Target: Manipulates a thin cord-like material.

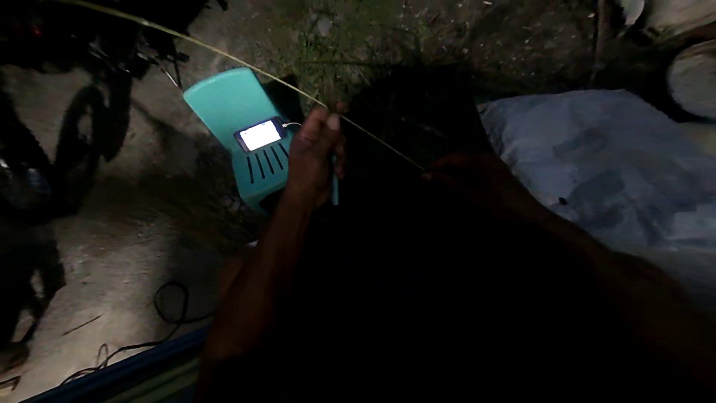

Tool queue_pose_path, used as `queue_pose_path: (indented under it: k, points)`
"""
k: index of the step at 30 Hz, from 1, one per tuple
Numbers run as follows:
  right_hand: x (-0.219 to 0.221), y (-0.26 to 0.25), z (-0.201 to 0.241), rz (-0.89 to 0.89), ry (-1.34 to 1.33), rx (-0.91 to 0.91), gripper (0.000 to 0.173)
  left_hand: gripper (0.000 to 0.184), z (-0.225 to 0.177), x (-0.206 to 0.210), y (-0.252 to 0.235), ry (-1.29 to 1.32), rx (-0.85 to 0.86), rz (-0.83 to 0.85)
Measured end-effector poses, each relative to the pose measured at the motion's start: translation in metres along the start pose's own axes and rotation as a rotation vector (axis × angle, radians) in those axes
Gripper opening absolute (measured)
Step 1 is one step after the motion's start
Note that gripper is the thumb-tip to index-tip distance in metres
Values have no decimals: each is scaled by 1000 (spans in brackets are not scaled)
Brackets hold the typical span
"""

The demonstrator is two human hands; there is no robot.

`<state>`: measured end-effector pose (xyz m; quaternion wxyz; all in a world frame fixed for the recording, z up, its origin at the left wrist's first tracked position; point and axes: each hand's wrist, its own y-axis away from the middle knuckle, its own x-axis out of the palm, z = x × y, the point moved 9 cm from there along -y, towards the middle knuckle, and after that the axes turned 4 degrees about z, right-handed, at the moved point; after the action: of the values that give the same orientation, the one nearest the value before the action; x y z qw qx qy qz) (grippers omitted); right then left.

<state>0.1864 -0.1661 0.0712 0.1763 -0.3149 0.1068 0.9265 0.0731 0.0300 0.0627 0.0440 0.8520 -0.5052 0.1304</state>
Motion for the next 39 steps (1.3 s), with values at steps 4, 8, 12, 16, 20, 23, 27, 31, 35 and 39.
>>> queue_pose_path:
  k: [4,8,12,16,20,23,27,31,35,39]
  points:
    - [-3,-8,2,-25,-40,-72,17,32,17,23,6,-43,-84,91]
    - [-5,-12,11,-12,-15,-93,17,25,0,6,-2,-31,-10,66]
    - [-8,-12,14,0,23,-105,17,25,-18,-8,-5,-14,65,19]
    - [-13,-11,14,2,19,-119,15,26,-12,2,-2,-36,44,54]
    - [-23,-6,7,7,78,-124,16,20,-45,-35,-6,-44,166,-51]
    - [-30,-5,6,-38,108,-147,12,19,-56,-43,-4,-15,214,-98]
    - [-30,-6,6,-19,88,-158,13,21,-49,-31,-4,29,219,-52]
    - [-20,-9,13,-7,46,-183,15,26,-18,1,-2,-20,85,42]
    - [-19,-7,13,-50,79,-216,16,23,-1,14,-2,-52,5,61]
    - [-28,-1,15,-77,101,-235,15,21,-34,-18,-4,-55,131,-38]
